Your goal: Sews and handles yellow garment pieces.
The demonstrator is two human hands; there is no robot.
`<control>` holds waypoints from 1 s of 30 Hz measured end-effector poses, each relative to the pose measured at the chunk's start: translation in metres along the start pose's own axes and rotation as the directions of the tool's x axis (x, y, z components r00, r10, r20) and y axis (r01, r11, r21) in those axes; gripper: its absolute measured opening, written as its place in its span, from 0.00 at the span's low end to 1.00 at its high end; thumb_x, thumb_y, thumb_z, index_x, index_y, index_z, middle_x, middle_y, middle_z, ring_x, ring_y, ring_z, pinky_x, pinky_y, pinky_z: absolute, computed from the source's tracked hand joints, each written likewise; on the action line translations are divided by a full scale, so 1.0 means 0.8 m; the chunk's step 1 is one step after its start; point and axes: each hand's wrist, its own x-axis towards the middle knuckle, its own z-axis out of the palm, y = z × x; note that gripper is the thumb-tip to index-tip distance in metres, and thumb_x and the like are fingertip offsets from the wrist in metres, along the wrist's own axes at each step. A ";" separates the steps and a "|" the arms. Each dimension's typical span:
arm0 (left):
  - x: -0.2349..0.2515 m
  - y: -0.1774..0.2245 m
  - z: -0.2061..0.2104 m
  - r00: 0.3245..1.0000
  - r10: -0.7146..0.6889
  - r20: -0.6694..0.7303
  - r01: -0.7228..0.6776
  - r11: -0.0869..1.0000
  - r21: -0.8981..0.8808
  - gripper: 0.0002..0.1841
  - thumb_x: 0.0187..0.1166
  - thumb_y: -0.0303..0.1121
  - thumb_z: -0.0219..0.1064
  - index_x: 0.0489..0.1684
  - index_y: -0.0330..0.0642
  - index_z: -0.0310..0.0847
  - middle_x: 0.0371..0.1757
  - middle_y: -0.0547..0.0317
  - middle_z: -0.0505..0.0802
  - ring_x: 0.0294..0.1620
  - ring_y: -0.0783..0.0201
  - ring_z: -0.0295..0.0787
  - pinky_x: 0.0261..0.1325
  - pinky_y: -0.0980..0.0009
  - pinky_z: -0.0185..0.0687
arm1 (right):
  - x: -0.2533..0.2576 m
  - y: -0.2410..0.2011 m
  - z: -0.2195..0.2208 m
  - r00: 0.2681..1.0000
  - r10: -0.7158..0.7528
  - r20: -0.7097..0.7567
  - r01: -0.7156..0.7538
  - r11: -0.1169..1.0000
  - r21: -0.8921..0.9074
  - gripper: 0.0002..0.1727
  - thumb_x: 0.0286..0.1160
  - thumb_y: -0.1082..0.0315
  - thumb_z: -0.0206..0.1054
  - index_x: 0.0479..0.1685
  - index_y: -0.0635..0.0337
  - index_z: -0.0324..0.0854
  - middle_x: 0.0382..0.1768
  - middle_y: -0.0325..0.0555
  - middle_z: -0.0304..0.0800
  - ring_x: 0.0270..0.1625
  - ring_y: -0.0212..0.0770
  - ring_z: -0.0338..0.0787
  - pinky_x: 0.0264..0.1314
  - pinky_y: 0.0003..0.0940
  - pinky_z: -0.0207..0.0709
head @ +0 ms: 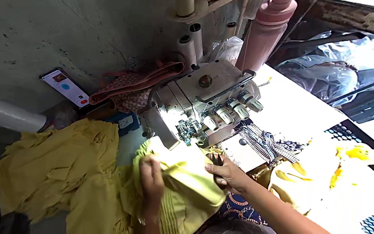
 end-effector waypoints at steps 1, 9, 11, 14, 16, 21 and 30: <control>0.024 -0.008 -0.005 0.996 -0.092 0.009 0.093 0.991 -0.097 0.18 0.90 0.33 0.47 0.59 0.22 0.69 0.48 0.63 0.84 0.51 0.85 0.81 0.60 0.81 0.78 | -0.001 0.003 0.004 1.000 -0.011 -0.016 0.010 1.000 -0.029 0.03 0.75 0.68 0.69 0.38 0.50 0.80 0.17 0.27 0.80 0.12 0.17 0.68 0.14 0.13 0.63; 0.007 0.050 -0.020 0.913 0.229 0.337 -0.406 0.554 0.726 0.29 0.60 0.71 0.65 0.32 0.55 0.92 0.45 0.56 0.92 0.59 0.47 0.86 0.73 0.29 0.52 | -0.006 0.017 0.005 0.955 -0.296 0.003 0.270 0.868 -0.416 0.13 0.74 0.57 0.74 0.46 0.55 0.85 0.31 0.28 0.89 0.28 0.20 0.86 0.32 0.19 0.82; -0.009 0.057 -0.010 0.900 0.328 0.287 -0.418 0.464 0.781 0.15 0.68 0.58 0.69 0.36 0.62 0.92 0.51 0.57 0.91 0.65 0.48 0.82 0.73 0.34 0.52 | -0.005 0.011 0.004 0.934 -0.357 -0.001 0.305 0.801 -0.515 0.16 0.75 0.51 0.73 0.44 0.55 0.86 0.28 0.28 0.87 0.24 0.18 0.83 0.28 0.18 0.80; -0.012 0.049 -0.006 0.880 0.402 0.252 -0.448 0.532 0.718 0.12 0.84 0.46 0.61 0.37 0.59 0.90 0.47 0.61 0.92 0.63 0.60 0.81 0.74 0.52 0.52 | -0.003 0.001 0.006 0.929 -0.370 -0.002 0.310 0.780 -0.544 0.15 0.77 0.50 0.71 0.33 0.51 0.83 0.20 0.24 0.78 0.17 0.15 0.74 0.20 0.13 0.70; -0.005 0.046 -0.005 0.891 0.406 0.203 -0.434 0.633 0.641 0.18 0.90 0.43 0.54 0.36 0.46 0.87 0.40 0.56 0.93 0.56 0.61 0.87 0.77 0.61 0.62 | -0.006 0.004 0.009 0.929 -0.369 0.017 0.330 0.809 -0.486 0.13 0.77 0.55 0.72 0.30 0.51 0.81 0.20 0.23 0.78 0.17 0.14 0.76 0.20 0.12 0.72; -0.019 0.084 0.009 0.880 0.385 0.278 -0.475 0.723 0.501 0.15 0.88 0.44 0.60 0.36 0.45 0.87 0.33 0.57 0.91 0.40 0.64 0.88 0.50 0.73 0.81 | -0.009 0.034 0.010 0.836 -0.547 0.052 0.491 0.701 -0.518 0.16 0.83 0.55 0.66 0.33 0.58 0.82 0.23 0.30 0.82 0.26 0.15 0.80 0.30 0.13 0.74; -0.046 0.066 0.060 0.891 0.350 0.290 -0.454 0.665 0.593 0.15 0.82 0.39 0.62 0.29 0.44 0.92 0.24 0.61 0.87 0.32 0.63 0.82 0.40 0.71 0.75 | -0.004 0.039 0.010 0.778 -0.617 0.119 0.549 0.573 -0.608 0.11 0.83 0.67 0.58 0.39 0.64 0.83 0.27 0.38 0.86 0.32 0.18 0.83 0.39 0.12 0.76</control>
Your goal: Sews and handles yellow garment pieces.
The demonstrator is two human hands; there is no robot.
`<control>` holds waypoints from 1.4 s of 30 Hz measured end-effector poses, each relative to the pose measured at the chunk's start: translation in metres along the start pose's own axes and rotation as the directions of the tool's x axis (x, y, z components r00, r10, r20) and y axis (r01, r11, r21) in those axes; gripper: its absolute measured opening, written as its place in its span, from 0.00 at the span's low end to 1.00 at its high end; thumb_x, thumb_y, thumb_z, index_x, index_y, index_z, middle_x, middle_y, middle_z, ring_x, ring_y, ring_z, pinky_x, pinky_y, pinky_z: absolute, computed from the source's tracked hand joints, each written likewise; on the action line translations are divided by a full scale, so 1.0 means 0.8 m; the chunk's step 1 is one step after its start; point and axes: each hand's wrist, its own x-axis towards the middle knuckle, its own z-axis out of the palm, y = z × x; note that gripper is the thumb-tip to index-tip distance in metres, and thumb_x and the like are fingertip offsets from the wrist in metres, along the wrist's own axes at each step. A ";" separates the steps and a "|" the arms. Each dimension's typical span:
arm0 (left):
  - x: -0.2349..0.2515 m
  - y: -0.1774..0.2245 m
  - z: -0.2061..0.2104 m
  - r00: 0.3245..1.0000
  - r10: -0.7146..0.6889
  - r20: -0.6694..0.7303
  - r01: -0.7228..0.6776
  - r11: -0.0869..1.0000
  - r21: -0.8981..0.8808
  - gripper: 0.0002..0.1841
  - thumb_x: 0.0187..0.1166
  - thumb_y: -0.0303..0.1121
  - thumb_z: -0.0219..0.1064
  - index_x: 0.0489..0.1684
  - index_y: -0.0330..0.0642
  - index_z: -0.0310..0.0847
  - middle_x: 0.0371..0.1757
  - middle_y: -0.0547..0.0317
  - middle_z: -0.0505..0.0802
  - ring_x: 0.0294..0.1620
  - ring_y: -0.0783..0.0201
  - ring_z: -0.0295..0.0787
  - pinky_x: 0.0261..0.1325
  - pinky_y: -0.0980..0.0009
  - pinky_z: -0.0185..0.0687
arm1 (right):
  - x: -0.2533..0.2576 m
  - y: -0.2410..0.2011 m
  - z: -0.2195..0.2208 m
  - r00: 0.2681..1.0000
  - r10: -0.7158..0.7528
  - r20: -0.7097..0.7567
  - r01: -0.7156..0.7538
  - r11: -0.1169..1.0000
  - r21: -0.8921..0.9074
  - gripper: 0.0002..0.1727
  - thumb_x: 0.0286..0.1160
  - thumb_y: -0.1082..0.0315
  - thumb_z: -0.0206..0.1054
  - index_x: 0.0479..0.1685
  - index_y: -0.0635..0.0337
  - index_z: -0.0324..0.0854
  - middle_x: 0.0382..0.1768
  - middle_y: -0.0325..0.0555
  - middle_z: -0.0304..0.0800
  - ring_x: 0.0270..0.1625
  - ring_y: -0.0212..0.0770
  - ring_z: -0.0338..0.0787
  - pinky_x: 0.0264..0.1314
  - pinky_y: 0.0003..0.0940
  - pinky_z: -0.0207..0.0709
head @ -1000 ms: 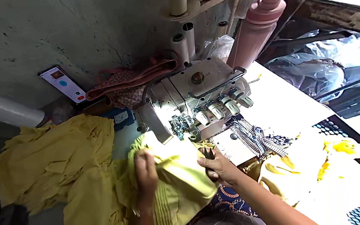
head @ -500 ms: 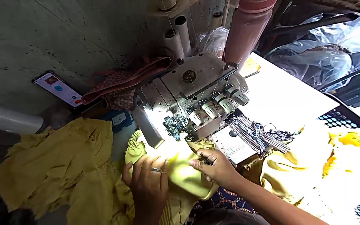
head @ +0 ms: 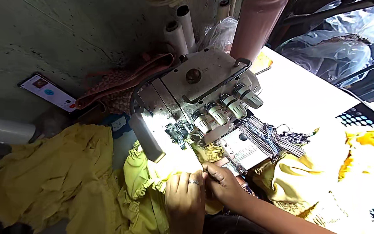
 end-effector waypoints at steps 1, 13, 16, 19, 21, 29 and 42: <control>0.004 -0.002 0.002 1.000 -0.016 -0.010 0.016 1.000 0.001 0.15 0.82 0.39 0.62 0.29 0.44 0.92 0.25 0.61 0.87 0.33 0.63 0.82 0.41 0.71 0.74 | 0.005 0.000 0.001 1.000 -0.009 -0.011 0.009 1.000 -0.005 0.11 0.84 0.68 0.58 0.38 0.64 0.82 0.26 0.38 0.85 0.32 0.18 0.82 0.38 0.12 0.75; -0.003 -0.088 0.010 0.997 -0.076 -0.029 0.061 0.933 -0.355 0.10 0.78 0.42 0.62 0.42 0.46 0.80 0.45 0.60 0.88 0.59 0.69 0.82 0.69 0.73 0.71 | 0.005 0.030 0.027 0.989 -0.075 -0.125 0.072 0.997 -0.031 0.19 0.65 0.64 0.79 0.44 0.69 0.77 0.37 0.48 0.89 0.37 0.23 0.88 0.43 0.15 0.83; 0.027 -0.107 0.010 0.977 -0.212 -0.007 0.180 0.847 -0.500 0.14 0.85 0.34 0.57 0.34 0.33 0.82 0.39 0.60 0.88 0.49 0.80 0.83 0.59 0.82 0.77 | 0.006 0.035 0.034 0.982 -0.097 -0.162 0.097 0.995 -0.003 0.17 0.72 0.63 0.76 0.44 0.69 0.78 0.37 0.47 0.90 0.38 0.22 0.88 0.43 0.15 0.83; 0.053 -0.102 0.007 0.954 -0.296 0.053 0.291 0.862 -0.416 0.15 0.83 0.32 0.53 0.32 0.33 0.81 0.32 0.63 0.85 0.41 0.83 0.81 0.51 0.84 0.75 | -0.011 0.015 0.022 0.990 -0.030 -0.137 0.044 0.994 0.103 0.12 0.85 0.64 0.64 0.45 0.67 0.82 0.33 0.39 0.91 0.36 0.20 0.90 0.43 0.17 0.86; 0.054 -0.095 0.006 0.963 -0.246 0.107 0.266 0.926 -0.267 0.26 0.75 0.56 0.65 0.31 0.37 0.85 0.34 0.58 0.89 0.45 0.69 0.83 0.59 0.66 0.72 | -0.024 0.001 0.010 0.993 0.049 -0.104 -0.031 0.985 0.171 0.12 0.87 0.65 0.61 0.47 0.65 0.85 0.34 0.34 0.93 0.36 0.19 0.91 0.44 0.16 0.88; 0.030 -0.112 -0.020 0.958 -0.232 0.172 0.287 0.825 -0.487 0.21 0.55 0.29 0.71 0.49 0.31 0.80 0.44 0.62 0.91 0.53 0.80 0.85 0.61 0.81 0.79 | -0.033 -0.010 -0.007 0.962 0.272 -0.017 -0.253 0.916 0.310 0.06 0.82 0.65 0.66 0.44 0.56 0.86 0.33 0.27 0.93 0.31 0.19 0.91 0.35 0.15 0.86; 0.045 -0.087 -0.048 0.910 -0.292 0.296 0.415 0.678 -0.607 0.23 0.87 0.50 0.58 0.48 0.32 0.78 0.41 0.74 0.86 0.48 0.92 0.80 0.57 0.87 0.75 | -0.034 -0.012 0.001 0.959 0.284 -0.021 -0.257 0.895 0.365 0.05 0.81 0.65 0.67 0.44 0.56 0.85 0.34 0.27 0.93 0.30 0.22 0.92 0.34 0.18 0.88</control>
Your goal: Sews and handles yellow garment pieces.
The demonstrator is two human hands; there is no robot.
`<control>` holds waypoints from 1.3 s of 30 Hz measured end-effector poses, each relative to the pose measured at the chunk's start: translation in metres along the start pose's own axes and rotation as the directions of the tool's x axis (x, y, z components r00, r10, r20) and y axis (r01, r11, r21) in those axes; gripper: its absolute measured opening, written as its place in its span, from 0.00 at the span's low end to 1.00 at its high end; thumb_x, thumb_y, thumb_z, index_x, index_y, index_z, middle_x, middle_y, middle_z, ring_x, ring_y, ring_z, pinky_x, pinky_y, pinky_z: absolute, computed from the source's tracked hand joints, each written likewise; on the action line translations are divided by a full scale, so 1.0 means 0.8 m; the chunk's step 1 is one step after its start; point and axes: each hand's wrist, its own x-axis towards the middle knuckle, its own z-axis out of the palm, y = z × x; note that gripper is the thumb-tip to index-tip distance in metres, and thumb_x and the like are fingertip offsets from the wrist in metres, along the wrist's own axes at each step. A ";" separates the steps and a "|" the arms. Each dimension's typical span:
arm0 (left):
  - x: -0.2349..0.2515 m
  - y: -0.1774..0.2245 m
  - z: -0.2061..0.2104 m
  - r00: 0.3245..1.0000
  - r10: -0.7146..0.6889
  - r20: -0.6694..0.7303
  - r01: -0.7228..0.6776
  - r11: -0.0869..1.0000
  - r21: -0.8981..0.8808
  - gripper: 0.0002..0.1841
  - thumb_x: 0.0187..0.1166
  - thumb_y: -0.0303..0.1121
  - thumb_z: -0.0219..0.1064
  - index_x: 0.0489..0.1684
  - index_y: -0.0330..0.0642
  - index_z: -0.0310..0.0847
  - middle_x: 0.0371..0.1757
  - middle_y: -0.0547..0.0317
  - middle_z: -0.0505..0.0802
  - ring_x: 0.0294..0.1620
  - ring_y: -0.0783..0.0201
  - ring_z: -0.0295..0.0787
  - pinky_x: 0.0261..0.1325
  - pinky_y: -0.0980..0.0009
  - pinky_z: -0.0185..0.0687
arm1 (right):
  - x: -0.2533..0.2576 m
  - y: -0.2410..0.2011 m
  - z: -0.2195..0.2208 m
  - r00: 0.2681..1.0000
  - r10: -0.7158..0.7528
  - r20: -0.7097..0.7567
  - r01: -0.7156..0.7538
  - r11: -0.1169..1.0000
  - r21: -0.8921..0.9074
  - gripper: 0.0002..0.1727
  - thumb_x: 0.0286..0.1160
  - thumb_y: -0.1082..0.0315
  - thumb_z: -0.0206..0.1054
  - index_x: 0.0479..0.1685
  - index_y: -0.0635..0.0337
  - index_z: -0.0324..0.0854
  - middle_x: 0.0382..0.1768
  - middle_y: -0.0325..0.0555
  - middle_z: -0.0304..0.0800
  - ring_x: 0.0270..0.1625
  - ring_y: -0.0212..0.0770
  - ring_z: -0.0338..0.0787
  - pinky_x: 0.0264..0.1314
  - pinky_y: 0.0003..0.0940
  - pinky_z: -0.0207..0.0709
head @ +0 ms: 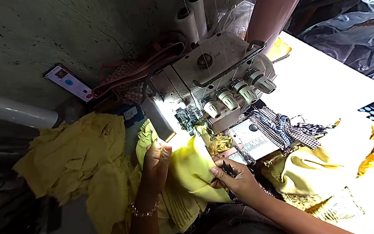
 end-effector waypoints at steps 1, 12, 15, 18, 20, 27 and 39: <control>-0.001 0.003 -0.002 1.000 -0.005 0.030 0.005 1.000 -0.006 0.28 0.78 0.47 0.67 0.57 0.24 0.74 0.48 0.65 0.89 0.52 0.88 0.84 0.59 0.85 0.80 | -0.001 -0.001 0.000 1.000 -0.003 0.003 0.003 1.000 -0.003 0.05 0.81 0.65 0.68 0.44 0.56 0.86 0.34 0.28 0.93 0.31 0.22 0.92 0.35 0.18 0.88; -0.016 0.013 0.007 0.934 0.337 -0.119 -0.282 0.899 0.336 0.10 0.79 0.37 0.69 0.33 0.39 0.83 0.36 0.64 0.88 0.46 0.81 0.84 0.55 0.85 0.77 | -0.005 -0.003 -0.003 1.000 -0.006 0.025 0.006 1.000 0.002 0.06 0.80 0.65 0.68 0.45 0.57 0.86 0.34 0.30 0.94 0.31 0.24 0.93 0.37 0.20 0.89; -0.065 0.029 0.053 0.914 0.405 -0.025 -0.367 0.852 0.372 0.08 0.81 0.37 0.68 0.36 0.45 0.89 0.34 0.59 0.89 0.42 0.71 0.86 0.50 0.81 0.80 | -0.009 -0.008 -0.009 0.997 -0.012 0.077 0.011 1.000 0.025 0.05 0.82 0.65 0.67 0.43 0.54 0.86 0.33 0.27 0.93 0.34 0.21 0.92 0.40 0.18 0.88; -0.098 -0.001 0.092 0.903 0.426 -0.045 -0.371 0.831 0.415 0.07 0.82 0.35 0.67 0.37 0.45 0.88 0.35 0.60 0.88 0.45 0.69 0.86 0.58 0.81 0.78 | -0.017 -0.014 -0.016 0.993 0.012 0.119 -0.015 0.999 0.030 0.08 0.83 0.70 0.62 0.47 0.56 0.88 0.34 0.26 0.94 0.35 0.20 0.92 0.42 0.18 0.88; -0.109 -0.010 0.099 0.908 0.412 -0.070 -0.344 0.832 0.435 0.07 0.84 0.35 0.65 0.41 0.46 0.89 0.38 0.61 0.89 0.51 0.68 0.86 0.65 0.78 0.77 | -0.023 -0.014 -0.020 0.991 0.053 0.126 -0.057 0.998 0.025 0.08 0.84 0.69 0.63 0.47 0.56 0.89 0.34 0.26 0.94 0.34 0.20 0.92 0.40 0.18 0.87; -0.114 -0.013 0.097 0.927 0.357 -0.117 -0.291 0.880 0.377 0.06 0.84 0.39 0.66 0.38 0.52 0.87 0.42 0.70 0.93 0.55 0.75 0.85 0.69 0.69 0.64 | -0.029 -0.015 -0.030 0.980 0.135 0.144 -0.144 0.988 0.050 0.04 0.79 0.63 0.71 0.38 0.50 0.89 0.32 0.26 0.95 0.28 0.20 0.90 0.32 0.16 0.86; -0.108 -0.008 0.089 0.900 0.434 -0.030 -0.357 0.775 0.522 0.06 0.84 0.39 0.65 0.38 0.56 0.86 0.41 0.71 0.92 0.57 0.72 0.82 0.72 0.64 0.56 | -0.012 -0.022 -0.023 0.990 -0.046 0.135 0.073 0.976 -0.206 0.15 0.84 0.56 0.65 0.31 0.53 0.85 0.23 0.22 0.85 0.23 0.09 0.77 0.26 0.06 0.71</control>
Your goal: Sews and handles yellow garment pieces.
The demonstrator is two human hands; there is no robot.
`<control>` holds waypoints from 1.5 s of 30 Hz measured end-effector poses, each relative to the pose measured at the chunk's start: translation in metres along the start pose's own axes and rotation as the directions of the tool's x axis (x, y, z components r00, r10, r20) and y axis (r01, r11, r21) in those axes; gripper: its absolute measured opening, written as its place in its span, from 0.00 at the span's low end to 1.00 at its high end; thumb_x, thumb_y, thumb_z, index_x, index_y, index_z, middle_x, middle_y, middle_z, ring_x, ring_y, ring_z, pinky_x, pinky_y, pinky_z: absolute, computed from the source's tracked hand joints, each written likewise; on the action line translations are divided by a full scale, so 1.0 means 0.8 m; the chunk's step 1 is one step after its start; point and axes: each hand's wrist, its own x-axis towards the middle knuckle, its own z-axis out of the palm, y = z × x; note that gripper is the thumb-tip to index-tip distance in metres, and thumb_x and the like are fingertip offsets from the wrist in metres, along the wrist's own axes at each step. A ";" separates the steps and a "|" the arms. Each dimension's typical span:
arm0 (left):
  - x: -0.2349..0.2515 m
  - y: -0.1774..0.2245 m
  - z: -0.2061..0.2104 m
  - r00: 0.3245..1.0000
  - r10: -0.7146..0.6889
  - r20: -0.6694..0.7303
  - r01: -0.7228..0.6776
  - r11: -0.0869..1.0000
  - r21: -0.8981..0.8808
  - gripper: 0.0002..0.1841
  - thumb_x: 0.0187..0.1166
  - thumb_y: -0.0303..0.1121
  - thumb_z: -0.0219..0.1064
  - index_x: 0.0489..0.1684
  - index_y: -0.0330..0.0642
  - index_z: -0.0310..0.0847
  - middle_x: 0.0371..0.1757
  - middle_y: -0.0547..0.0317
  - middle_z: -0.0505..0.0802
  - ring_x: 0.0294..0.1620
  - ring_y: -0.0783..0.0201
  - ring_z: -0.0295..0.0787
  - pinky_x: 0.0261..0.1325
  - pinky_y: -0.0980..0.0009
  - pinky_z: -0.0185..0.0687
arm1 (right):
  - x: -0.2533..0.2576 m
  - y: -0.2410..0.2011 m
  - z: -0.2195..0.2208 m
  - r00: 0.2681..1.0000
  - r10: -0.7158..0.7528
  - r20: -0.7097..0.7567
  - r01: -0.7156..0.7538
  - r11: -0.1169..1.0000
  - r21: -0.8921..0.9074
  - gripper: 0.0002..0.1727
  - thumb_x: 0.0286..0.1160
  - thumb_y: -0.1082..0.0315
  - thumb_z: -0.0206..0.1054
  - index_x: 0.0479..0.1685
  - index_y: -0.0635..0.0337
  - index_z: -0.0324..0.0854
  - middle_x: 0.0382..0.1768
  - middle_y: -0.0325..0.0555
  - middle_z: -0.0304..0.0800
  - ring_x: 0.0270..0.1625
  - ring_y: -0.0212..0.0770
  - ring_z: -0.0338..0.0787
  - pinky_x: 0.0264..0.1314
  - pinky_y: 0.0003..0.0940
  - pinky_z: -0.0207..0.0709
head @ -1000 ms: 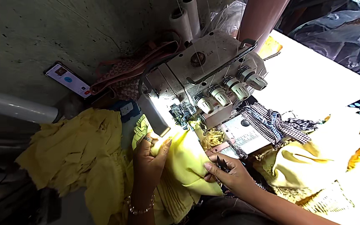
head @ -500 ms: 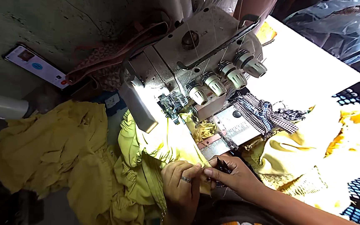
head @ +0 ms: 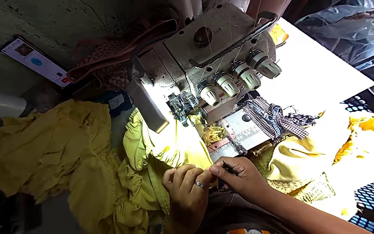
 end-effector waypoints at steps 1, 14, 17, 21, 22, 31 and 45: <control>-0.002 0.002 -0.004 1.000 -0.010 -0.013 0.010 1.000 0.000 0.05 0.83 0.41 0.66 0.39 0.58 0.86 0.43 0.72 0.92 0.60 0.72 0.81 0.75 0.63 0.54 | 0.001 0.000 0.000 0.999 -0.032 -0.008 0.031 0.999 -0.039 0.15 0.85 0.57 0.64 0.30 0.55 0.85 0.22 0.23 0.84 0.23 0.08 0.77 0.26 0.05 0.71; 0.001 0.036 0.024 0.517 -0.544 0.661 0.351 -0.569 -0.743 0.19 0.69 0.46 0.80 0.50 0.44 0.89 0.45 0.57 0.97 0.48 0.65 0.96 0.56 0.68 0.91 | 0.004 -0.004 -0.001 0.987 -0.156 -0.043 0.153 0.985 -0.082 0.15 0.83 0.61 0.65 0.26 0.58 0.82 0.20 0.28 0.86 0.23 0.10 0.78 0.26 0.06 0.70; -0.004 0.037 0.027 0.758 -0.650 0.058 0.426 0.425 -0.799 0.09 0.78 0.40 0.72 0.48 0.50 0.90 0.47 0.76 0.96 0.53 0.85 0.90 0.62 0.82 0.85 | 0.002 -0.002 -0.003 0.984 -0.172 -0.051 0.168 0.983 -0.079 0.15 0.83 0.62 0.65 0.26 0.58 0.82 0.19 0.28 0.84 0.22 0.09 0.77 0.25 0.05 0.69; -0.002 0.019 0.020 0.879 -0.462 -0.114 0.374 0.818 -0.437 0.15 0.74 0.42 0.76 0.45 0.40 0.89 0.44 0.71 0.95 0.53 0.87 0.89 0.62 0.84 0.83 | 0.004 0.001 0.000 0.983 -0.170 -0.064 0.167 0.984 -0.056 0.15 0.83 0.61 0.66 0.26 0.58 0.83 0.19 0.28 0.84 0.22 0.10 0.78 0.26 0.05 0.70; 0.001 0.017 0.020 0.886 -0.444 -0.130 0.361 0.839 -0.407 0.15 0.74 0.42 0.76 0.44 0.38 0.88 0.43 0.69 0.95 0.52 0.86 0.89 0.61 0.84 0.83 | 0.006 0.001 0.000 0.983 -0.168 -0.067 0.165 0.985 -0.056 0.15 0.83 0.61 0.66 0.26 0.57 0.83 0.19 0.27 0.84 0.22 0.10 0.78 0.25 0.06 0.70; 0.061 -0.009 0.014 0.895 -0.446 0.004 0.438 0.877 -0.199 0.14 0.79 0.34 0.66 0.43 0.27 0.88 0.42 0.51 0.95 0.50 0.79 0.91 0.61 0.84 0.80 | 0.075 -0.004 0.007 0.987 -0.129 -0.093 0.116 0.985 -0.128 0.13 0.75 0.66 0.66 0.21 0.56 0.81 0.17 0.23 0.81 0.20 0.09 0.75 0.23 0.07 0.67; 0.153 -0.075 0.003 0.668 -0.630 0.396 0.632 0.762 0.145 0.23 0.95 0.38 0.46 0.60 0.27 0.83 0.57 0.35 0.90 0.65 0.51 0.85 0.71 0.53 0.73 | 0.086 0.054 -0.007 0.934 -0.239 -0.264 0.114 0.903 -0.414 0.19 0.87 0.54 0.60 0.51 0.63 0.86 0.27 0.36 0.86 0.28 0.22 0.80 0.34 0.21 0.76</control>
